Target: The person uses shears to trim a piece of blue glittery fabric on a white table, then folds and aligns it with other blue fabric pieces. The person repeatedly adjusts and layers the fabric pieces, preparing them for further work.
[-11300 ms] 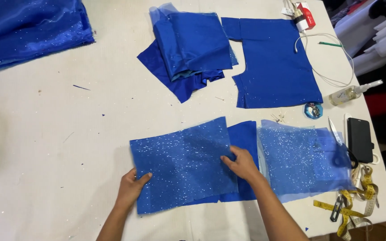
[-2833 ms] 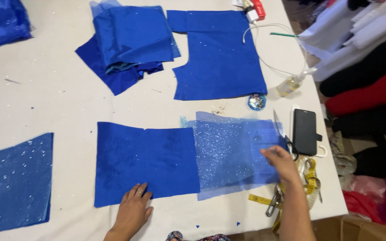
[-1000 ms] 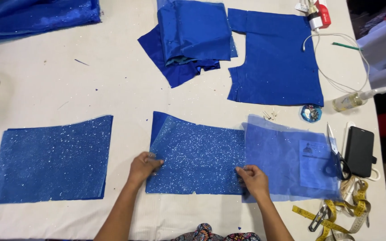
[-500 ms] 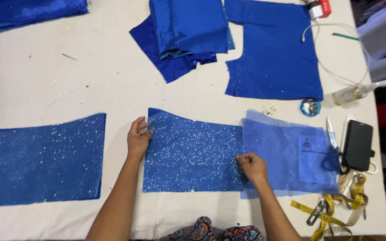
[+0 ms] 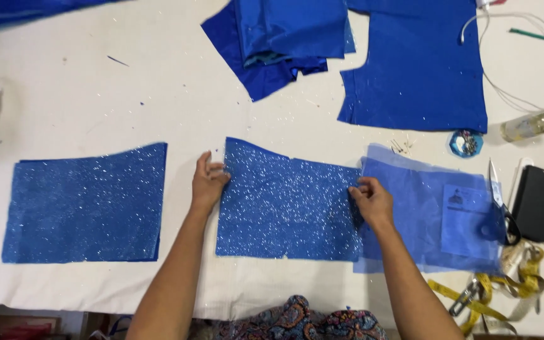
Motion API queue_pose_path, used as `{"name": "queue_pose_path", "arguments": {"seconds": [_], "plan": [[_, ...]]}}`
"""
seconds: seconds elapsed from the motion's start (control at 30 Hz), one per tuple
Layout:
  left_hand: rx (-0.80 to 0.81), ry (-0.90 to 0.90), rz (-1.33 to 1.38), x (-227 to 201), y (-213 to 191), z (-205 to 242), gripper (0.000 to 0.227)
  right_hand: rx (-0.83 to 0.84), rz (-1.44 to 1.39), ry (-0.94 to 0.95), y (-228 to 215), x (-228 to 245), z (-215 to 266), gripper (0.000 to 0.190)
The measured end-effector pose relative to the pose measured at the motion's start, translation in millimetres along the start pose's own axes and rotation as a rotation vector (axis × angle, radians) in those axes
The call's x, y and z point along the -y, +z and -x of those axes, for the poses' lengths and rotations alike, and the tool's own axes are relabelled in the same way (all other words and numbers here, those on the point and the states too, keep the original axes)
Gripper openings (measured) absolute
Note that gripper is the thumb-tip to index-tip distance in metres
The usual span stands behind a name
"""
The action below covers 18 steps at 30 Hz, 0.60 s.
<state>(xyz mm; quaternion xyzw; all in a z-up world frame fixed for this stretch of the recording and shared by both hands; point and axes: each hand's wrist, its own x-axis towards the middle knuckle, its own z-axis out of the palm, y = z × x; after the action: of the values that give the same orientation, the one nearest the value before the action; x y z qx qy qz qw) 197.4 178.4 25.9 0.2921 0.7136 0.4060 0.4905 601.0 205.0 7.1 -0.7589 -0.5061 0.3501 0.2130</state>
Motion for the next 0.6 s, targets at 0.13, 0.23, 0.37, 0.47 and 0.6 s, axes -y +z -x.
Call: {"name": "queue_pose_path", "arguments": {"seconds": [0.13, 0.23, 0.37, 0.47, 0.6], "plan": [[-0.125, -0.038, -0.075, 26, 0, -15, 0.069, -0.021, -0.015, -0.026, 4, 2, -11, 0.037], [-0.161, -0.035, -0.151, 25, 6, -23, 0.066, -0.018, 0.008, -0.049, 6, 3, -17, 0.034], [-0.162, -0.076, -0.208, -4, 11, -10, 0.063, -0.021, 0.026, -0.031, 5, 6, -21, 0.033], [-0.155, -0.105, -0.285, -5, 14, -14, 0.062, 0.006, -0.004, -0.009, 3, 9, -25, 0.036], [-0.123, -0.06, -0.376, -12, 17, -20, 0.046, 0.037, 0.028, -0.023, 0, 12, -27, 0.043]]}}
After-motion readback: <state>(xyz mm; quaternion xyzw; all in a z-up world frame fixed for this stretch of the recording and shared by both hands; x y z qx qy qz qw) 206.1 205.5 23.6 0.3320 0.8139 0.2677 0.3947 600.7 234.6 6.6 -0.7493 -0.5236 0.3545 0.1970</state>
